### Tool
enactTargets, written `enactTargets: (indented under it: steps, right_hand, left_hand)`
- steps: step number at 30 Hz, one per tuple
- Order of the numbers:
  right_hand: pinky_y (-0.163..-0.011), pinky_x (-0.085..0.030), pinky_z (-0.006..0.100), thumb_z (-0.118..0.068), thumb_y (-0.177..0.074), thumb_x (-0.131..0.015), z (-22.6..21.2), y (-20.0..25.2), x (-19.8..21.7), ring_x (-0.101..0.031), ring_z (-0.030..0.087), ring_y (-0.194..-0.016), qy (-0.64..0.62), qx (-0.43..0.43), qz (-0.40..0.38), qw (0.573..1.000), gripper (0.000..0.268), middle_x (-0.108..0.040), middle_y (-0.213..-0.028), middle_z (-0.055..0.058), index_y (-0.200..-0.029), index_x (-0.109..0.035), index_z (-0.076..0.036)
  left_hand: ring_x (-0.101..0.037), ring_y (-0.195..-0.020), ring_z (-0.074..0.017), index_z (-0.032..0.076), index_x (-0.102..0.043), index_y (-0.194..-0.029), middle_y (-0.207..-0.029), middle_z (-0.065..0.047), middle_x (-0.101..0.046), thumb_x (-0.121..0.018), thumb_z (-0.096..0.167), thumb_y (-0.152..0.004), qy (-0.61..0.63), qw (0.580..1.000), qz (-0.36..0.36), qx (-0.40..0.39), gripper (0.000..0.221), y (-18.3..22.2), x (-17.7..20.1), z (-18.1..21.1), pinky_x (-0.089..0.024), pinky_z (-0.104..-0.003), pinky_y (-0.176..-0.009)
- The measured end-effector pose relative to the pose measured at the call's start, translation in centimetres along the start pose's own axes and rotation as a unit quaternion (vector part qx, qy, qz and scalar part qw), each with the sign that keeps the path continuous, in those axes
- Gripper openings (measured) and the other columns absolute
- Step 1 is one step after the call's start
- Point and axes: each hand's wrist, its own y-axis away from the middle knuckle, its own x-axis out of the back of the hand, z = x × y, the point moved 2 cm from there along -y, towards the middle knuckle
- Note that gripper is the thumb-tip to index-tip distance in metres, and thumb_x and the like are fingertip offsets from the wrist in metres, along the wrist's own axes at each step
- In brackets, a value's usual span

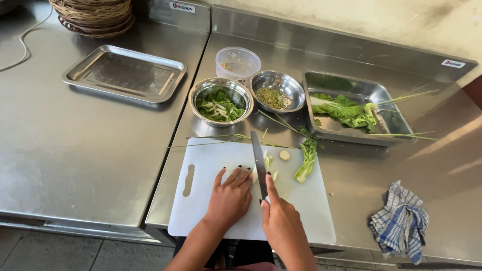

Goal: The person cuts pieces of a white vegetable and green leafy vegetables using a knife on a cutting board.

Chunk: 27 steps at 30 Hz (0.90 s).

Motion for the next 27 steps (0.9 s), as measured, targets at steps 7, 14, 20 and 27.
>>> enactTargets:
  steps: [7, 14, 20, 27]
  right_hand:
    - [-0.073, -0.056, 0.055, -0.024, -0.097, -0.055, 0.3, 0.6, -2.3, -0.071, 0.046, -0.08, 0.024, -0.016, -0.011, 1.0, 0.069, -0.071, -0.085, 0.023, -0.16, -0.027, -0.02]
    - [-0.072, -0.057, 0.055, -0.027, -0.097, -0.055, 0.6, 1.1, -2.9, -0.072, 0.045, -0.079, 0.061, -0.048, -0.026, 0.997, 0.076, -0.072, -0.088, 0.02, -0.165, -0.02, -0.027]
    - [-0.064, -0.061, 0.052, -0.018, -0.096, -0.052, -0.2, 0.9, -4.9, -0.073, 0.042, -0.07, 0.145, -0.095, -0.053, 0.984, 0.082, -0.07, -0.089, 0.02, -0.167, -0.013, -0.028]
    - [-0.058, -0.062, 0.047, -0.012, -0.091, -0.053, -1.6, 0.2, -5.6, -0.074, 0.038, -0.066, 0.188, -0.059, -0.061, 0.979, 0.085, -0.067, -0.095, 0.023, -0.166, -0.013, -0.015]
  left_hand:
    - [-0.058, -0.129, -0.0238, 0.008, -0.07, -0.122, -0.132, -0.006, -0.068, -0.063, 0.014, -0.083, 0.004, 1.0, -0.005, 0.006, 0.04, -0.1, 0.0, 0.0, -0.032, -0.053, -0.113]
    - [-0.059, -0.13, -0.0246, 0.007, -0.071, -0.119, -0.131, -0.007, -0.068, -0.063, 0.013, -0.084, 0.004, 1.0, -0.012, 0.01, 0.037, -0.2, 0.1, 0.0, -0.033, -0.053, -0.115]
    - [-0.058, -0.131, -0.0258, 0.006, -0.071, -0.119, -0.131, -0.007, -0.068, -0.064, 0.012, -0.084, 0.006, 0.999, -0.03, 0.011, 0.037, -0.1, -0.3, -0.1, -0.034, -0.054, -0.113]
    - [-0.057, -0.135, -0.0252, 0.005, -0.07, -0.125, -0.136, -0.008, -0.067, -0.063, 0.013, -0.085, 0.002, 0.999, -0.036, 0.0, 0.041, 0.2, -0.5, -0.3, -0.034, -0.052, -0.115]
